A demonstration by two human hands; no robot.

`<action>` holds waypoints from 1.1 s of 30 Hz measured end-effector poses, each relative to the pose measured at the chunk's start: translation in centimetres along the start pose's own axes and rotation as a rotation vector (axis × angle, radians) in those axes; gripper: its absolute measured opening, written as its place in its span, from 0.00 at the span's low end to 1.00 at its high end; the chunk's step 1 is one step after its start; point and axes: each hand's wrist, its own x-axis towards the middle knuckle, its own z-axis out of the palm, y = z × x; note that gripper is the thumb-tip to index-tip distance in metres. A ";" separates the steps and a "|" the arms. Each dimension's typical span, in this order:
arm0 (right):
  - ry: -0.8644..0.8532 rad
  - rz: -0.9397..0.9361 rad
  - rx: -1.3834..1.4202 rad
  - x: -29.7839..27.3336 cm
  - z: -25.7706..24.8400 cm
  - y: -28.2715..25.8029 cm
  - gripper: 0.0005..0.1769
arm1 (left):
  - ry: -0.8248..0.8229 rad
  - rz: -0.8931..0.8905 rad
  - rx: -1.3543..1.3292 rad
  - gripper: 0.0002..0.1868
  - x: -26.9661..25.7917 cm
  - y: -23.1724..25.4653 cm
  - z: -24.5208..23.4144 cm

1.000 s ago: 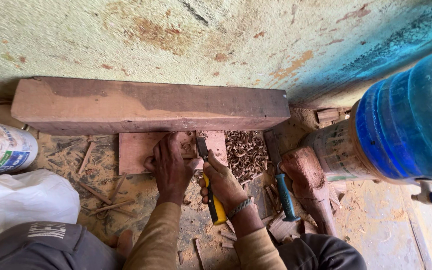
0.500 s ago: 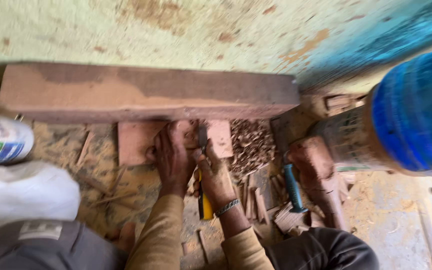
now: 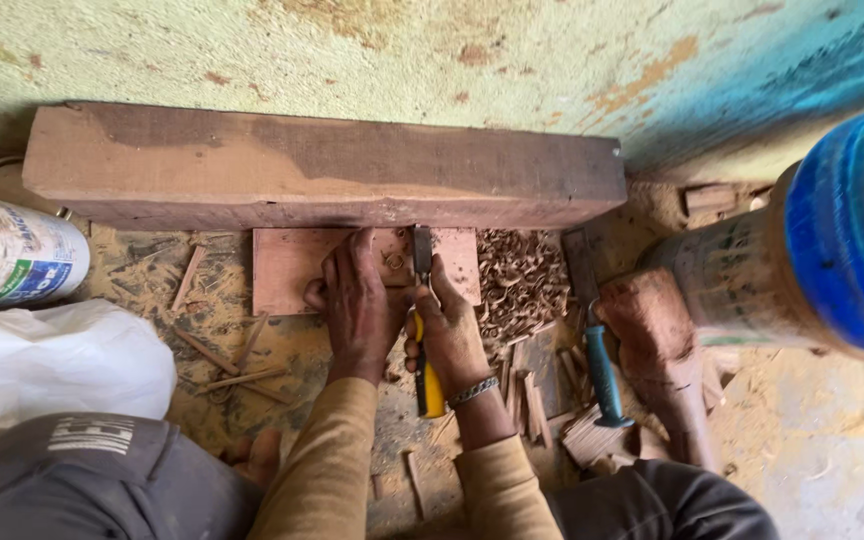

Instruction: The person is carving small wooden dowels using a chisel. They hold the dowel in their left hand and use the chisel in their right hand to shave off thin strips of wood. The person repeatedly picks up a dowel, carves it, and places it down among other wood shavings.

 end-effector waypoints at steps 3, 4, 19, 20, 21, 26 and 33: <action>-0.065 0.006 0.235 -0.3 -0.2 1.8 0.29 | 0.057 0.046 0.156 0.39 0.2 -0.8 0.5; -0.015 -0.039 0.433 -0.8 -0.4 2.6 0.32 | 0.000 0.001 0.099 0.46 0.2 -0.6 0.4; -0.007 0.112 -0.149 -6.3 -0.3 1.4 0.38 | -0.057 -0.035 -0.058 0.57 0.3 0.2 -0.9; -0.007 0.108 -0.159 -6.4 -0.1 1.3 0.38 | -0.056 -0.039 -0.044 0.56 0.4 0.3 -1.0; -0.007 0.104 -0.169 -6.4 0.1 1.2 0.38 | -0.055 -0.043 -0.030 0.55 0.4 0.4 -1.1; -0.025 0.099 -0.113 -4.8 0.4 0.9 0.36 | -0.007 -0.039 -0.014 0.50 0.4 0.5 -1.6; 0.000 0.049 -0.087 -6.1 -0.3 3.0 0.40 | 0.043 0.002 -0.018 0.48 -0.2 0.1 -0.8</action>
